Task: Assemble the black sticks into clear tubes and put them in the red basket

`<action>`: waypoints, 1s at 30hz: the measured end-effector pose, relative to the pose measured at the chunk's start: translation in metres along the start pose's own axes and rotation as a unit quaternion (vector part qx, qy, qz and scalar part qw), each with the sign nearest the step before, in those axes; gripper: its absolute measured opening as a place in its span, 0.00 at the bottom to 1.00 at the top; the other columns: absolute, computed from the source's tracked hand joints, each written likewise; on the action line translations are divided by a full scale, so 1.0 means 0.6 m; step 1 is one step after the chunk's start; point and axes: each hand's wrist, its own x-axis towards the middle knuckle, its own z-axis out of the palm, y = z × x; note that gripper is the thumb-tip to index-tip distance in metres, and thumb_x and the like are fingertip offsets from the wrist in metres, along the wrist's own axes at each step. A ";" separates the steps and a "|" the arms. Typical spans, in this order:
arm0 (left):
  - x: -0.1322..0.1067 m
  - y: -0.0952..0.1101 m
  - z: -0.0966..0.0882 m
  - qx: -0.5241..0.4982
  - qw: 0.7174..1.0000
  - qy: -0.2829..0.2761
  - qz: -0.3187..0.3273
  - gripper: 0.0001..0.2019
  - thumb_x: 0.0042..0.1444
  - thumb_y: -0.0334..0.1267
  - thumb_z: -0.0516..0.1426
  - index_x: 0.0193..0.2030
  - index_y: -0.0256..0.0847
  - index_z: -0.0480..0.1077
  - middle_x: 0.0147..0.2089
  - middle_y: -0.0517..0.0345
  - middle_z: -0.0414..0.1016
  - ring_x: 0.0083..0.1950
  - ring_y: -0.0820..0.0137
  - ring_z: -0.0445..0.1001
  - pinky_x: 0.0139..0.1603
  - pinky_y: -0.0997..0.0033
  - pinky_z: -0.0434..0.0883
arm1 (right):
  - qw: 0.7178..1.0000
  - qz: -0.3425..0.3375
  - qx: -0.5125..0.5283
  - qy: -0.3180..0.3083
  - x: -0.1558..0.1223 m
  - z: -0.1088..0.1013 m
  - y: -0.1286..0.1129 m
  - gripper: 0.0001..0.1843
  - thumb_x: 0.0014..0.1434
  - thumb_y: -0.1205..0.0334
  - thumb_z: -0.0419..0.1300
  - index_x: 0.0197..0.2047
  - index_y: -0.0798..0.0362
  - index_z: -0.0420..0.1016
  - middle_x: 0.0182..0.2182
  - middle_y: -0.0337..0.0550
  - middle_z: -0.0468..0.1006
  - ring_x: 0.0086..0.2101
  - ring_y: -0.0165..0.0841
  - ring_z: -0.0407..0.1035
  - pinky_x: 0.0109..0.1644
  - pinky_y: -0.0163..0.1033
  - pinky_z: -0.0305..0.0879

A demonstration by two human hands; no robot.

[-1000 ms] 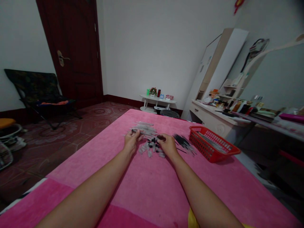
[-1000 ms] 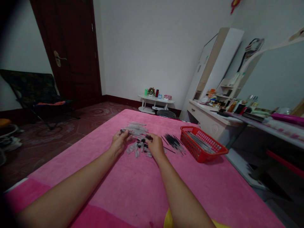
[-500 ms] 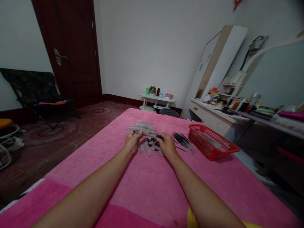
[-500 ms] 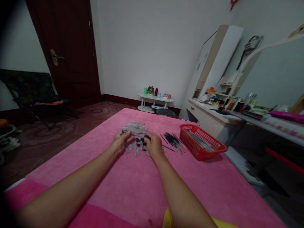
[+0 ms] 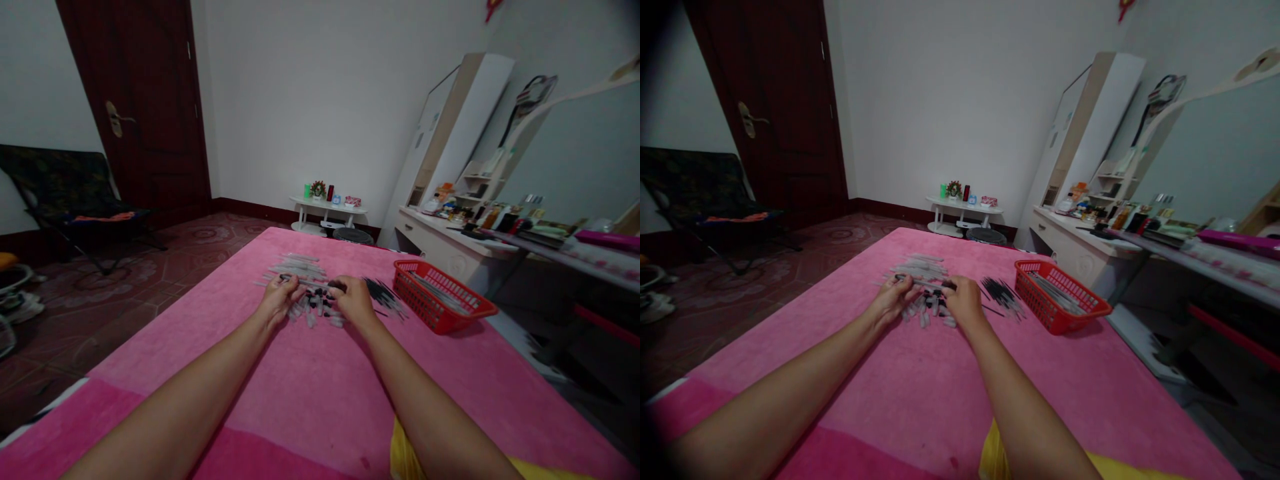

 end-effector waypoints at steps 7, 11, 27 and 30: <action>-0.013 -0.014 0.015 0.100 0.988 -0.108 0.050 0.19 0.44 0.41 0.67 0.38 0.38 0.66 0.37 0.53 0.78 0.37 0.68 0.79 0.40 0.68 0.76 | 0.991 -0.015 -0.133 -0.020 -0.011 -0.013 -0.043 0.08 0.54 0.59 0.59 0.34 0.48 0.79 0.32 0.41 0.81 0.33 0.33 0.72 0.33 0.33 0.58; 0.000 0.004 -0.006 0.337 0.917 -0.102 0.187 0.17 0.54 0.47 0.57 0.48 0.39 0.70 0.44 0.49 0.78 0.46 0.63 0.76 0.48 0.63 0.73 | 0.988 0.011 -0.148 0.043 0.006 -0.061 -0.018 0.11 0.57 0.58 0.56 0.37 0.47 0.80 0.35 0.41 0.81 0.35 0.33 0.73 0.36 0.33 0.60; 0.030 0.033 -0.063 0.779 0.573 -0.057 0.246 0.08 0.52 0.36 0.57 0.36 0.44 0.78 0.41 0.51 0.74 0.45 0.63 0.72 0.43 0.71 0.66 | 0.886 0.194 -0.324 0.270 -0.001 -0.205 0.139 0.16 0.54 0.57 0.57 0.42 0.52 0.80 0.39 0.55 0.78 0.42 0.45 0.69 0.44 0.46 0.59; 0.027 0.035 -0.062 0.787 0.564 -0.057 0.245 0.08 0.52 0.35 0.57 0.36 0.43 0.77 0.41 0.51 0.74 0.45 0.63 0.72 0.41 0.71 0.66 | 0.918 0.104 -0.285 0.256 0.011 -0.186 0.114 0.15 0.56 0.61 0.55 0.43 0.55 0.79 0.41 0.54 0.77 0.43 0.42 0.68 0.45 0.42 0.60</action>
